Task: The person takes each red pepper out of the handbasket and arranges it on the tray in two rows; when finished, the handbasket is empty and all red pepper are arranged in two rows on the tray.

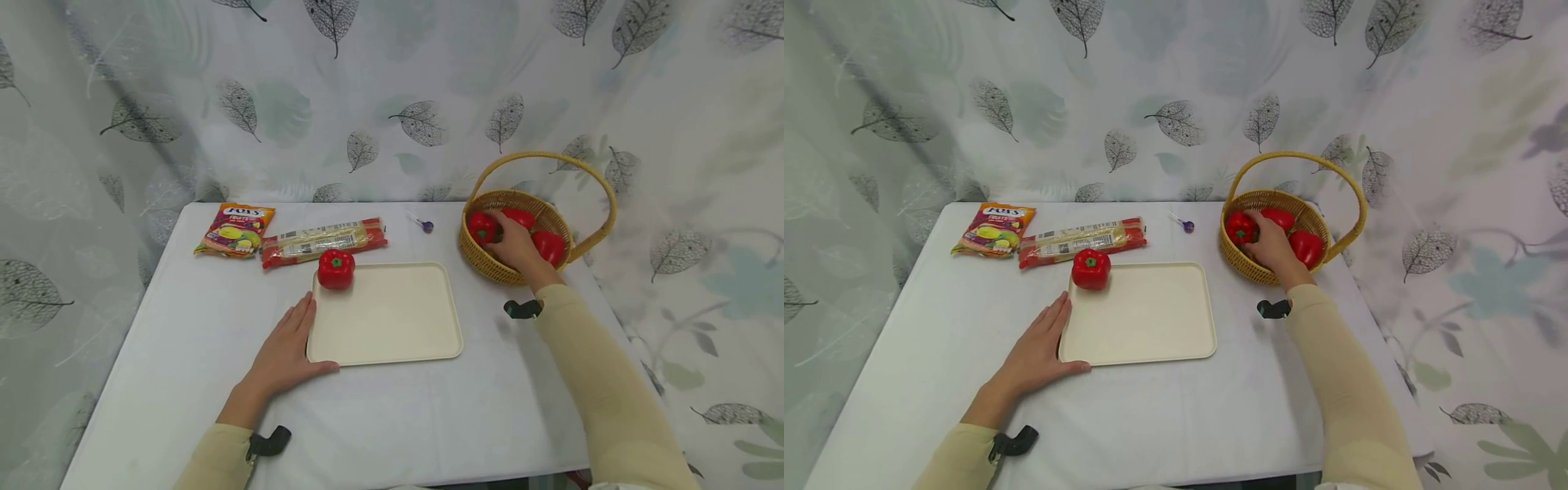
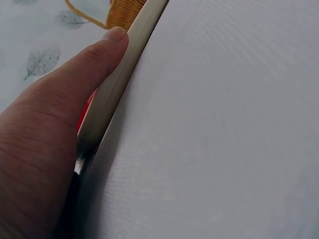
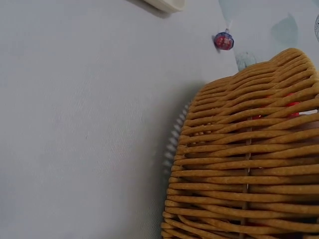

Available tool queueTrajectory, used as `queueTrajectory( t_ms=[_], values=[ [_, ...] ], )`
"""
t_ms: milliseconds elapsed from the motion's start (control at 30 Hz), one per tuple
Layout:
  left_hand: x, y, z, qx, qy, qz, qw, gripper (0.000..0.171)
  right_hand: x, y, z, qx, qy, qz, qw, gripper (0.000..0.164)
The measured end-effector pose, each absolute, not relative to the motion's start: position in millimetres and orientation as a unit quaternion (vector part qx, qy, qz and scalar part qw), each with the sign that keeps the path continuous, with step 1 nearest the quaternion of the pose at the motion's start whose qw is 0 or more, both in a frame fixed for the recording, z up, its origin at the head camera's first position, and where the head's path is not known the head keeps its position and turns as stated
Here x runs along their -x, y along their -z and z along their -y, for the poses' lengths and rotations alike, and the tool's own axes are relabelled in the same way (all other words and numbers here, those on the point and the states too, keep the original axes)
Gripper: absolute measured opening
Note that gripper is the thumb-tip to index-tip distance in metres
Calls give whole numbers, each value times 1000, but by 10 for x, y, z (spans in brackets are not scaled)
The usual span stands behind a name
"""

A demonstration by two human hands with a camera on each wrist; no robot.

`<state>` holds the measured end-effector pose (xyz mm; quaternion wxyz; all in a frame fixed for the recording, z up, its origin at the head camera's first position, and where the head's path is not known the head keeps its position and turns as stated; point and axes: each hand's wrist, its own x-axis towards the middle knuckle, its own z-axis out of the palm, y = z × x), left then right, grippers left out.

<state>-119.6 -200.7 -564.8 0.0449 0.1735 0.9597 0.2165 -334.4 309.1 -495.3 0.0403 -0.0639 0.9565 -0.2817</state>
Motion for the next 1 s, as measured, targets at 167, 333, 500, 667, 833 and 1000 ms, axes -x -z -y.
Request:
queueTrajectory(
  t_ms=[167,333,500,667,833,1000],
  values=[
    [1189,5647,2013,-172,-218,-960,46,140,3365,4941,-3083,72,278,-956,56,88],
    [1189,5651,2016,-171,-220,-959,44,140,3379,4937,-3069,75,273,-957,58,88],
    [1193,5658,2015,-173,-221,-959,45,139,3351,4942,-3094,62,271,-959,54,88],
    [1189,5649,2006,-172,-221,-959,43,140,3316,4937,-3138,55,273,-960,44,85],
    [1185,5635,1998,-170,-222,-959,46,140,3274,4911,-3158,51,267,-962,30,82],
    [1183,5637,1993,-169,-223,-959,49,140,3199,4868,-3167,46,272,-961,33,82]
  ],
)
